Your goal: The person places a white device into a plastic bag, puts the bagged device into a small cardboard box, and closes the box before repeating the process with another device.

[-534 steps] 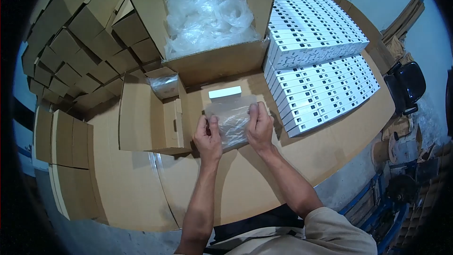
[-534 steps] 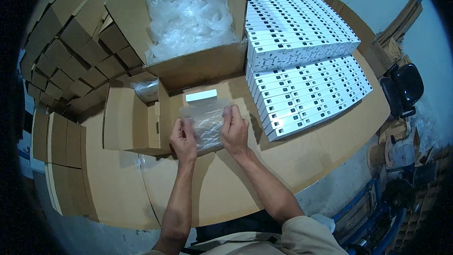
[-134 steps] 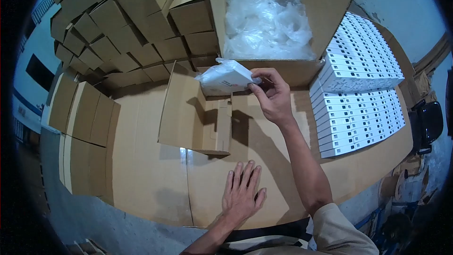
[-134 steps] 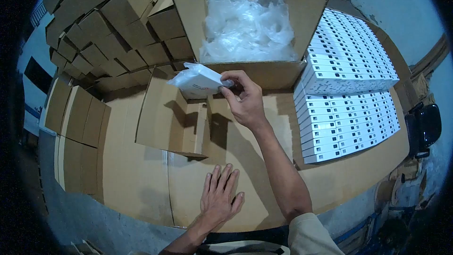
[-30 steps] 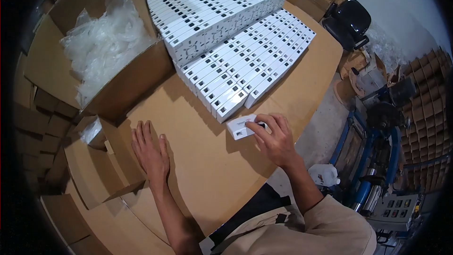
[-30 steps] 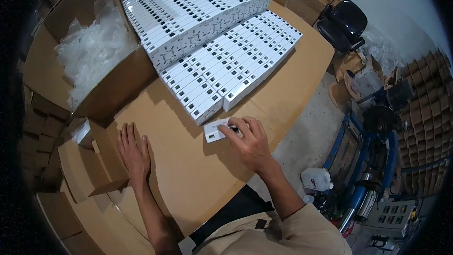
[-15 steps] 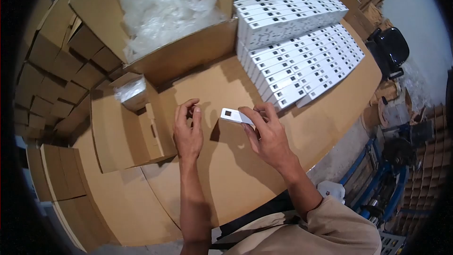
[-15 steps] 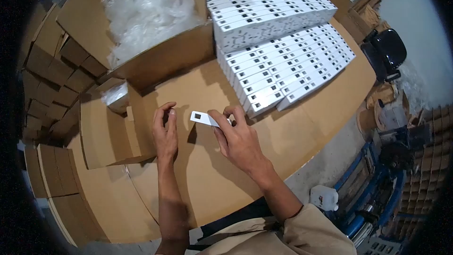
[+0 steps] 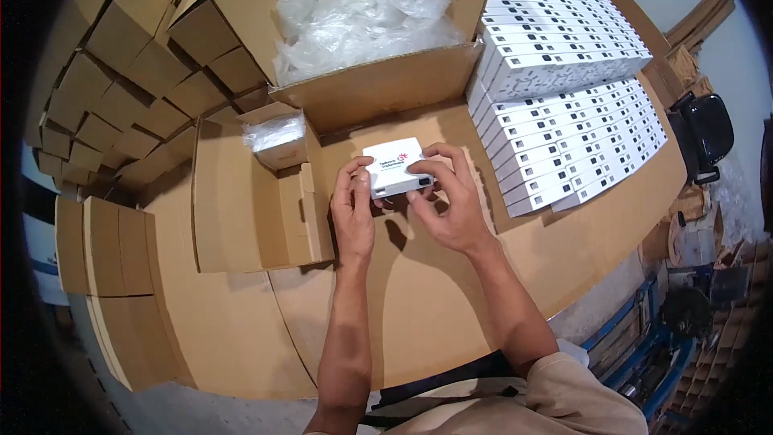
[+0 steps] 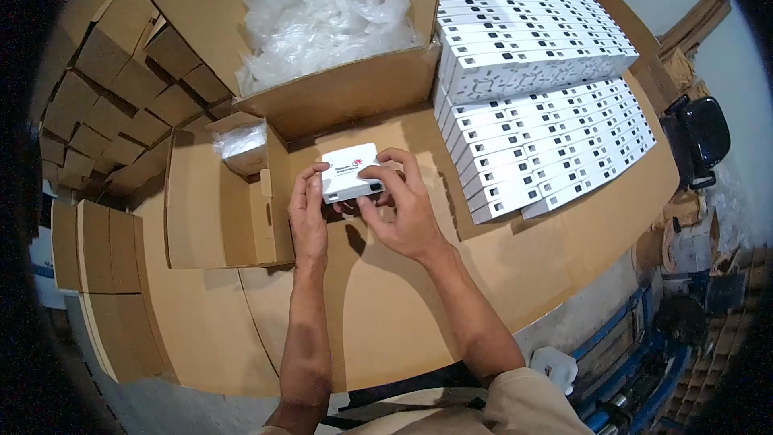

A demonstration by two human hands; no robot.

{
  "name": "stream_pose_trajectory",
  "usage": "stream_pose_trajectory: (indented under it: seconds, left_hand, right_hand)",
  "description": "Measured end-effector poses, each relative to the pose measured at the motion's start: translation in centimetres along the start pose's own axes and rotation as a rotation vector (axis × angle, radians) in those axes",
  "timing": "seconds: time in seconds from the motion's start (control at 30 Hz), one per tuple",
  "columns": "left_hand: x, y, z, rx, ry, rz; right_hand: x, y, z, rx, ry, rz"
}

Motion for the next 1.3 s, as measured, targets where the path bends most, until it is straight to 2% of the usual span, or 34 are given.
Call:
stream_pose_trajectory:
  seconds: [0.1, 0.2, 0.3, 0.4, 0.5, 0.8, 0.9, 1.0, 1.3]
  left_hand:
    - [-0.1, 0.0, 0.5, 0.006, -0.008, 0.058]
    - [-0.8, -0.5, 1.3, -0.029, -0.058, 0.106]
    - [0.2, -0.3, 1.0, -0.013, 0.037, 0.083]
    - [-0.1, -0.5, 0.8, -0.012, 0.309, 0.196]
    - [-0.6, -0.7, 0.8, -0.04, 0.42, 0.189]
    - [0.0, -0.6, 0.4, -0.05, 0.512, 0.262]
    - [0.2, -0.5, 0.2, -0.008, 0.482, 0.156]
    - [-0.4, -0.7, 0.3, -0.021, 0.516, 0.129]
    - [0.1, -0.6, 0.2, -0.029, 0.512, 0.169]
  right_hand:
    - [-3.8, 0.0, 0.5, -0.018, 0.234, 0.178]
    - [-4.9, 0.1, 0.4, -0.089, 0.244, 0.093]
    - [-6.3, -0.2, 0.4, -0.076, 0.287, 0.231]
    - [-6.3, -0.1, 0.1, -0.091, 0.132, 0.149]
    - [-5.7, 0.1, -0.1, -0.079, 0.071, 0.116]
    - [-5.0, 0.2, -0.3, -0.013, -0.047, 0.185]
    - [-5.3, 0.2, -0.2, -0.022, -0.022, 0.174]
    - [-5.2, 0.2, -0.2, -0.018, -0.012, 0.182]
    - [-5.5, 0.1, -0.3, -0.013, -0.035, 0.188]
Point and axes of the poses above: each hand's wrist, its own y-axis towards the middle knuckle, its own z-axis out of the palm, x = y × z, the point moved 3 cm from there along y, towards the middle knuckle, and after that the axes turned 2 degrees about -x, right-handed, at the moved point
